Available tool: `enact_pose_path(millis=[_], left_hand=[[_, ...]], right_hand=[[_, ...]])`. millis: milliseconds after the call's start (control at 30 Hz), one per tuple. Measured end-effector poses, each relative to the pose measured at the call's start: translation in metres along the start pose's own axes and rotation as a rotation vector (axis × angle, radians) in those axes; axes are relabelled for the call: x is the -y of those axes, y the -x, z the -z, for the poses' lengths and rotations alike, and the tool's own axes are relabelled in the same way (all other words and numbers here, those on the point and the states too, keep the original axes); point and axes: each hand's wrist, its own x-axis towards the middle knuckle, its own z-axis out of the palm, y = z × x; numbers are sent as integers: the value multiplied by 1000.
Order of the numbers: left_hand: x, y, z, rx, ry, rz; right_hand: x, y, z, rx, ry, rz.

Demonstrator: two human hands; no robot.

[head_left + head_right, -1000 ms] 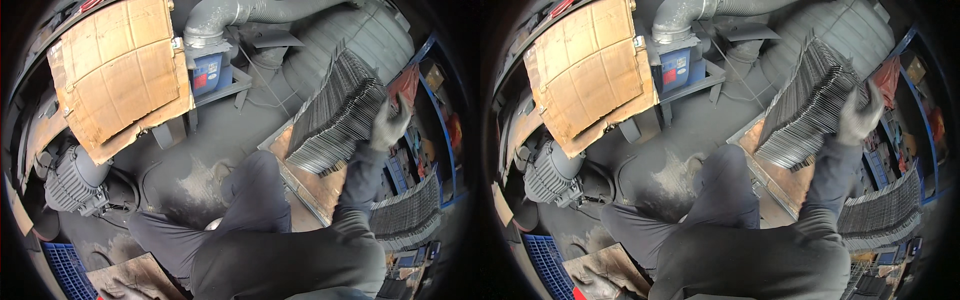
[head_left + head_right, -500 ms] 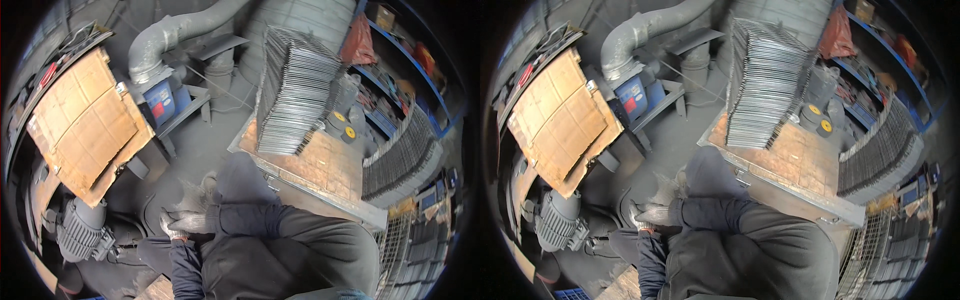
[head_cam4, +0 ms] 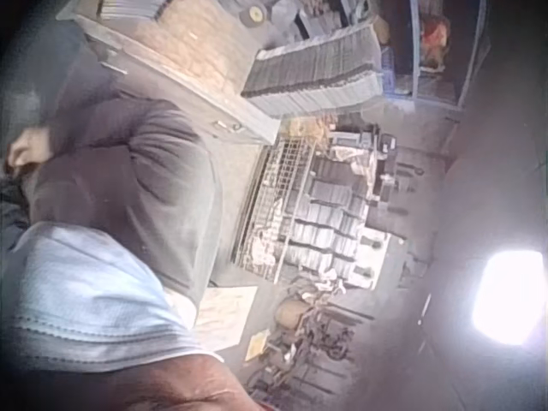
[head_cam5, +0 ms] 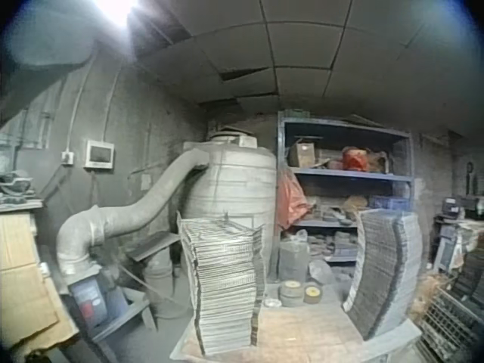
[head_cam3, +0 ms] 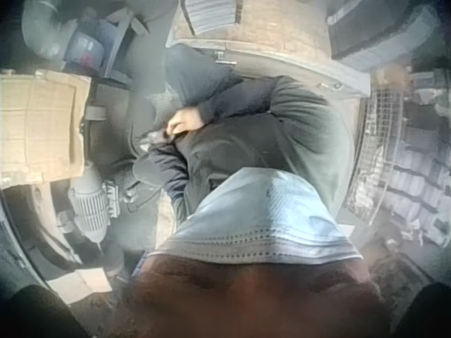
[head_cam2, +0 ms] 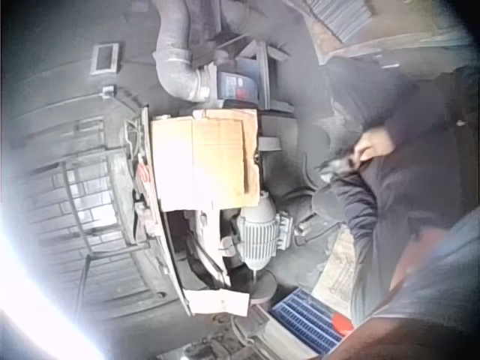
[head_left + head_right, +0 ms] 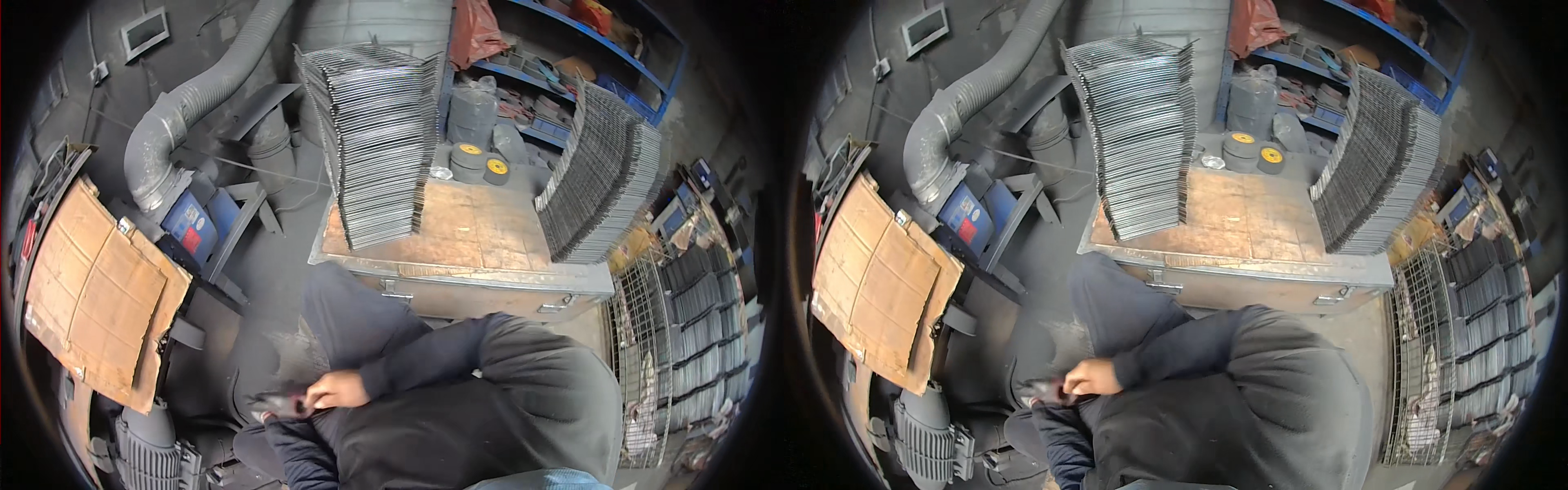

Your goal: Straightening and stacking metal wire grids at a fabrication workstation.

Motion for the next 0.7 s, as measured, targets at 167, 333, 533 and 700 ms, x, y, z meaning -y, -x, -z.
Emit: enact_pose_path(millis=[167,333,533,700], left_hand=[[5,-17,24,448,269,304],[27,-18,14,686,477,564],[30,-27,13,813,206,577],[47,-56,23,556,97,460]], right_hand=[[1,97,72,-709,837,-261],[-45,208,46,-553,622,-728],[-1,215,52,-327,690,-450],[2,194,48,-362,937,-322]])
